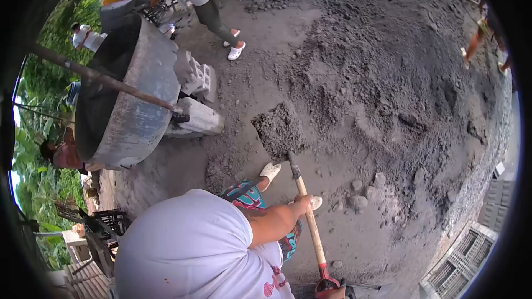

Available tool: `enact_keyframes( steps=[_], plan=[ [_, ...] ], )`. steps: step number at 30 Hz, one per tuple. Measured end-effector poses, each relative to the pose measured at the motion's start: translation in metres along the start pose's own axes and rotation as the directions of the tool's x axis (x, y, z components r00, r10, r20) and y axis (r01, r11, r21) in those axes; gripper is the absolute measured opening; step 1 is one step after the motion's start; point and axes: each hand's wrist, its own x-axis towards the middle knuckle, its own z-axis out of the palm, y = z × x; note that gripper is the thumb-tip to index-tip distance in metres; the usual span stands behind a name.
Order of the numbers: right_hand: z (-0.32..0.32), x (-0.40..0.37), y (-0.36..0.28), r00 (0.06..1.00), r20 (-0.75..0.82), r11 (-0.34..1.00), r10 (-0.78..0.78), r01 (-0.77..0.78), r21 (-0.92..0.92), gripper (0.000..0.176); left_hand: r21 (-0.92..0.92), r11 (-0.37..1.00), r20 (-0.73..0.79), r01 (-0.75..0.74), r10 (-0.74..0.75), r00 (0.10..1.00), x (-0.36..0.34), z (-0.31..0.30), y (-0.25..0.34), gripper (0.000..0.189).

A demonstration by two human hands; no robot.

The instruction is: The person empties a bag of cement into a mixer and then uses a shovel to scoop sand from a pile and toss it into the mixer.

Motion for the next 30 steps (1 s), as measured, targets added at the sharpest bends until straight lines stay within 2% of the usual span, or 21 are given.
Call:
enact_keyframes(
  steps=[1, 2, 4, 5, 6, 7, 8, 10, 11, 13, 14, 15, 16, 17, 19, 21, 23, 25, 27, 29, 30],
  plan=[
    [0.055, 0.026, -0.013, 0.971, -0.172, 0.931, 0.169, -0.099, 0.351, 0.034, -0.248, 0.964, -0.163, -0.093, 0.053, 0.985, 0.003, -0.006, 0.037, 0.023],
    [0.096, 0.049, -0.026, 0.979, -0.203, 0.991, -0.033, 0.059, 0.124, 0.034, -0.256, 0.963, -0.172, -0.084, 0.040, 0.984, 0.020, -0.023, 0.084, 0.022],
    [0.201, 0.058, -0.086, 0.989, -0.145, 0.980, -0.006, 0.035, 0.197, 0.034, -0.288, 0.922, -0.328, -0.259, 0.158, 0.931, 0.026, -0.059, 0.183, 0.023],
    [0.249, 0.076, -0.100, 0.997, -0.050, 0.962, -0.064, 0.075, 0.263, 0.034, -0.306, 0.897, -0.371, -0.319, 0.197, 0.908, 0.022, -0.080, 0.236, 0.023],
    [0.300, 0.057, -0.132, 0.985, 0.023, 0.965, -0.168, 0.160, 0.207, 0.035, -0.331, 0.855, -0.407, -0.400, 0.253, 0.878, 0.003, -0.105, 0.290, 0.022],
    [0.351, 0.078, -0.143, 0.935, -0.004, 0.880, -0.355, 0.335, 0.337, 0.031, -0.398, 0.808, -0.363, -0.435, 0.297, 0.883, 0.003, -0.136, 0.339, 0.022],
    [0.390, 0.039, -0.189, 0.951, 0.252, 0.891, -0.177, 0.046, 0.452, 0.030, -0.461, 0.713, -0.344, -0.528, 0.405, 0.847, -0.005, -0.166, 0.387, 0.019],
    [0.461, -0.047, -0.253, 0.832, 0.314, 0.839, -0.457, 0.286, 0.464, 0.035, -0.544, 0.514, -0.331, -0.663, 0.595, 0.732, -0.045, -0.228, 0.478, 0.015],
    [0.493, -0.083, -0.279, 0.782, 0.295, 0.782, -0.549, 0.355, 0.512, 0.037, -0.566, 0.491, -0.304, -0.663, 0.623, 0.721, -0.073, -0.260, 0.521, 0.017],
    [0.535, -0.120, -0.306, 0.387, 0.416, 0.566, -0.823, 0.622, 0.541, 0.043, -0.644, 0.365, -0.197, -0.673, 0.770, 0.606, -0.098, -0.332, 0.585, 0.026],
    [0.536, -0.196, -0.335, 0.220, 0.416, 0.439, -0.883, 0.703, 0.560, 0.044, -0.682, 0.306, -0.204, -0.664, 0.793, 0.574, -0.119, -0.360, 0.606, 0.025],
    [0.550, -0.223, -0.342, 0.149, 0.489, 0.452, -0.860, 0.667, 0.592, 0.040, -0.720, 0.247, -0.215, -0.649, 0.809, 0.547, -0.136, -0.386, 0.616, 0.025],
    [0.562, -0.248, -0.350, -0.078, 0.464, 0.267, -0.882, 0.728, 0.632, 0.040, -0.716, 0.172, -0.269, -0.677, 0.827, 0.495, -0.142, -0.410, 0.621, 0.027],
    [0.567, -0.268, -0.352, -0.090, 0.472, 0.265, -0.877, 0.728, 0.632, 0.040, -0.707, 0.099, -0.321, -0.701, 0.838, 0.442, -0.145, -0.432, 0.622, 0.028],
    [0.572, -0.293, -0.352, -0.317, 0.613, 0.138, -0.724, 0.804, 0.578, 0.040, -0.726, 0.122, -0.314, -0.677, 0.817, 0.483, -0.138, -0.456, 0.615, 0.027],
    [0.579, -0.274, -0.336, -0.271, 0.613, 0.205, -0.742, 0.778, 0.593, 0.040, -0.692, 0.261, -0.318, -0.673, 0.727, 0.608, -0.126, -0.457, 0.612, 0.027],
    [0.578, -0.241, -0.316, -0.210, 0.622, 0.278, -0.754, 0.756, 0.592, 0.040, -0.567, 0.336, -0.434, -0.752, 0.655, 0.619, -0.119, -0.422, 0.604, 0.027],
    [0.568, -0.203, -0.299, 0.244, 0.703, 0.736, -0.668, 0.352, 0.578, 0.039, -0.583, 0.385, -0.373, -0.715, 0.655, 0.657, -0.090, -0.378, 0.589, 0.025],
    [0.531, -0.167, -0.293, 0.571, 0.776, 0.928, -0.268, -0.065, 0.368, 0.036, -0.696, 0.480, -0.147, -0.534, 0.633, 0.760, -0.039, -0.329, 0.552, 0.026],
    [0.477, -0.166, -0.288, 0.716, 0.691, 0.951, -0.101, -0.135, 0.279, 0.039, -0.661, 0.633, -0.083, -0.403, 0.472, 0.878, 0.027, -0.270, 0.494, 0.021],
    [0.450, -0.145, -0.270, 0.758, 0.619, 0.966, -0.205, 0.055, 0.253, 0.037, -0.616, 0.705, -0.122, -0.351, 0.355, 0.927, 0.047, -0.237, 0.461, 0.015]
  ],
)
